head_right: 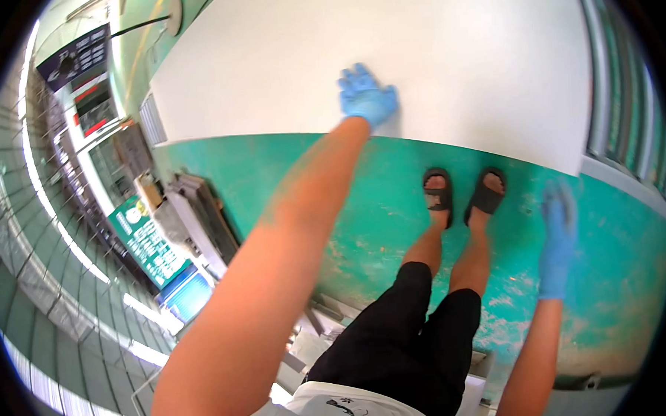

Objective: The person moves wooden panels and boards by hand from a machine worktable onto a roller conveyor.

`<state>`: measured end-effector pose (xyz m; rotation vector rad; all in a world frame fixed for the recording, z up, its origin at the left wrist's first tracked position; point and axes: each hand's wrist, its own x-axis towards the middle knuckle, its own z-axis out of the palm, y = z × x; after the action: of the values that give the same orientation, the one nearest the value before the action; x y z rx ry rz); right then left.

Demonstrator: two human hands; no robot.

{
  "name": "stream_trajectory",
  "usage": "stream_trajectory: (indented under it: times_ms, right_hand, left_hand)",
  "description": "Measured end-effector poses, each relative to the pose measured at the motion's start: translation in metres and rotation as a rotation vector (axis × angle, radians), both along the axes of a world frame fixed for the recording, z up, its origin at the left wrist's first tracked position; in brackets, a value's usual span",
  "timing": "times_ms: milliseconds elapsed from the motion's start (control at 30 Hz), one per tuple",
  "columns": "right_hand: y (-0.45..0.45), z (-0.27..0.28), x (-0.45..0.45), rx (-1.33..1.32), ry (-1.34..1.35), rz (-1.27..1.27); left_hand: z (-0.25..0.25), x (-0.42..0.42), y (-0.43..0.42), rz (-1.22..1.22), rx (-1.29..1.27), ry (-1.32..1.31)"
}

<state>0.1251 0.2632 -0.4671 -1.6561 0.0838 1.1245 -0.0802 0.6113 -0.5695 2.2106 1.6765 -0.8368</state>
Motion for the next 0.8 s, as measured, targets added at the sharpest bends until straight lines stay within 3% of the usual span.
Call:
stream_trajectory:
  times_ms: [100, 167, 233, 300, 367, 400, 467, 533, 567, 633, 667, 700, 733, 767, 800]
  right_hand:
    - [-0.046, -0.012, -0.038, -0.155, -0.022, 0.165]
    - [-0.100, -0.026, -0.075, -0.229, -0.039, 0.111]
    - [-0.153, -0.030, -0.106, -0.398, 0.251, -0.003]
    - [-0.206, -0.020, -0.141, -0.471, 0.328, -0.065]
    - [-0.250, -0.006, -0.178, -0.606, 0.329, -0.083]
    - [-0.286, -0.010, -0.207, -0.596, 0.281, -0.055]
    - [-0.309, 0.025, -0.243, -0.663, 0.314, -0.066]
    - [-0.341, 0.034, -0.301, -0.672, 0.322, -0.145]
    - [-0.315, 0.089, -0.292, -0.747, 0.397, -0.129]
    - [-0.325, 0.110, -0.341, -0.787, 0.326, -0.115]
    - [-0.323, 0.123, -0.361, -0.765, 0.375, -0.188]
    - [-0.328, 0.138, -0.376, -0.718, 0.427, -0.251]
    - [-0.325, 0.157, -0.394, -0.683, 0.451, -0.270]
    - [-0.323, 0.163, -0.411, -0.652, 0.479, -0.283]
    - [-0.326, 0.161, -0.439, -0.641, 0.412, -0.289]
  left_hand:
    - [0.021, -0.011, 0.021, -0.003, -0.137, -0.059]
    - [0.038, -0.009, 0.005, -0.119, -0.291, -0.102]
    - [0.051, -0.006, -0.037, -0.176, -0.363, -0.133]
    - [0.048, -0.014, -0.071, -0.194, -0.494, -0.082]
    - [0.074, -0.004, -0.107, -0.157, -0.598, -0.026]
    - [0.048, -0.025, -0.120, -0.052, -0.766, -0.173]
    - [0.046, -0.033, -0.163, 0.029, -1.061, -0.535]
    - [0.056, -0.025, -0.202, 0.062, -1.108, -0.482]
    - [0.055, -0.032, -0.213, -0.053, -1.091, -0.442]
    - [0.067, -0.037, -0.243, -0.100, -1.145, -0.612]
    - [0.107, -0.027, -0.255, -0.038, -1.163, -0.541]
    - [0.095, -0.032, -0.267, -0.010, -1.226, -0.484]
    - [0.126, -0.031, -0.273, -0.056, -1.241, -0.472]
    - [0.117, -0.037, -0.275, -0.067, -1.258, -0.463]
    - [0.152, -0.030, -0.278, -0.200, -1.192, -0.431]
